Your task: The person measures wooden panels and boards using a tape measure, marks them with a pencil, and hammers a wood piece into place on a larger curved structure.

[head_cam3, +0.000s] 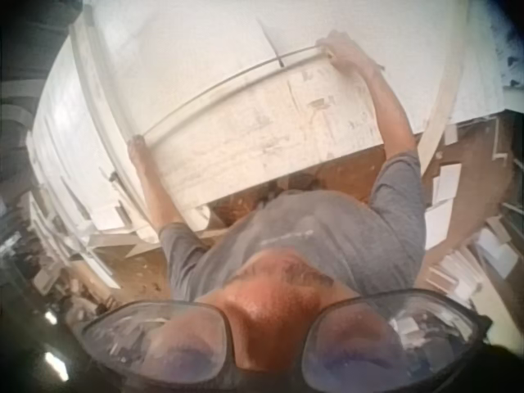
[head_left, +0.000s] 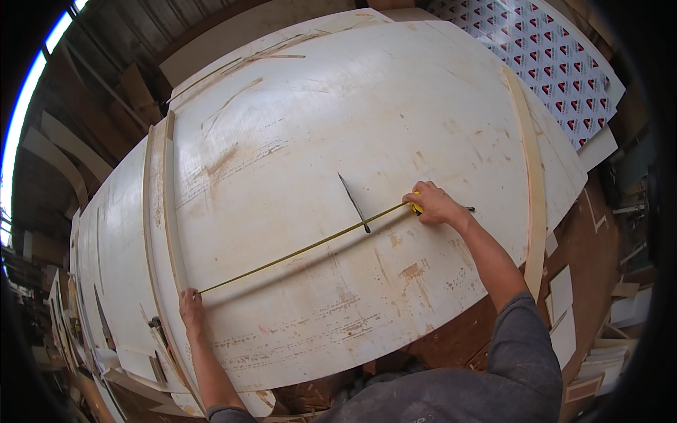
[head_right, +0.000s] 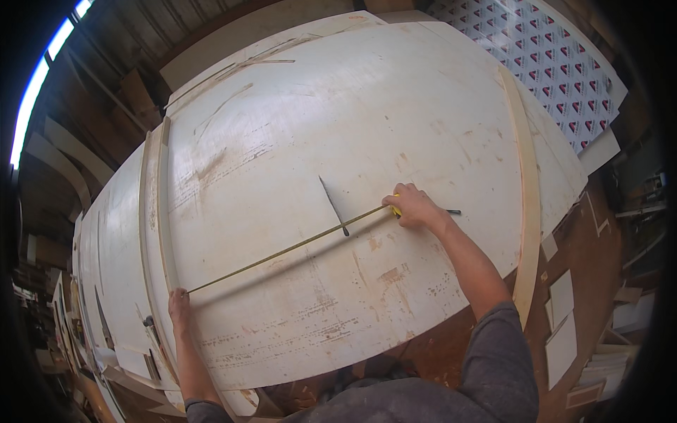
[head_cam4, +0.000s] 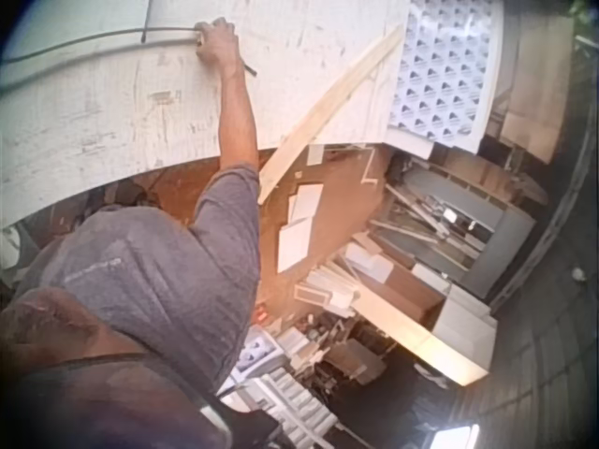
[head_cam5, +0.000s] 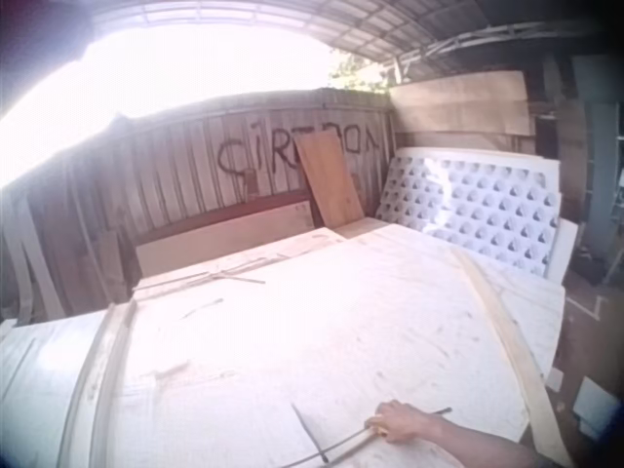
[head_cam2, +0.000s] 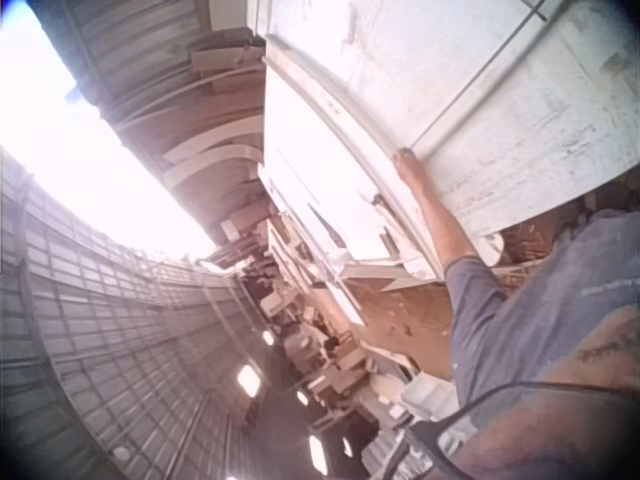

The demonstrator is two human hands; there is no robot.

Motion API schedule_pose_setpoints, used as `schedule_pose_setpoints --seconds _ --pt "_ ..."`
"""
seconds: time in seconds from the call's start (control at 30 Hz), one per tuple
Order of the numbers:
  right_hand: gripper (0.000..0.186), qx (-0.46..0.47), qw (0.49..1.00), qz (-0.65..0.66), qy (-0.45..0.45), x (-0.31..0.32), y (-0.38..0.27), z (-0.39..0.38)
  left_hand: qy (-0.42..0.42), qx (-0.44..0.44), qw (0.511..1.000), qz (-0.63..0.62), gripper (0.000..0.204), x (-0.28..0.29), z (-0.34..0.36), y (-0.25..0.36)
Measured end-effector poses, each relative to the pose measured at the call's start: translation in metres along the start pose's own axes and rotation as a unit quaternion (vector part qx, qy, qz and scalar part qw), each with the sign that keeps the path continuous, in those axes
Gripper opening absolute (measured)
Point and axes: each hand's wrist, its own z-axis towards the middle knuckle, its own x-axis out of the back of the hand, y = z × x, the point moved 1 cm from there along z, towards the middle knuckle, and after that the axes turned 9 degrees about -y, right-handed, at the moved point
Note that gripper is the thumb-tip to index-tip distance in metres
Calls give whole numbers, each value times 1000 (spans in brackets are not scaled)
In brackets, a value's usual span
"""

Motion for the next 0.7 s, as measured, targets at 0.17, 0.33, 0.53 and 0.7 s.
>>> schedule_pose_setpoints --seconds 0.17,0.33,0.53,0.7 --pt "51 -3 1000 -25 2 1 -4 -2 11 -31 999 8 9 -2 0 -4" --pt "51 -6 1000 -23 3 -1 -5 -2 11 -18 1000 17 8 -1 0 -4" --pt "52 -5 1000 -18 5 -3 -2 1 -9 -22 1000 12 8 -3 1 -10" --pt "54 -7 1000 -14 2 -3 -3 1 -9 -12 1000 27 8 -5 3 -12"
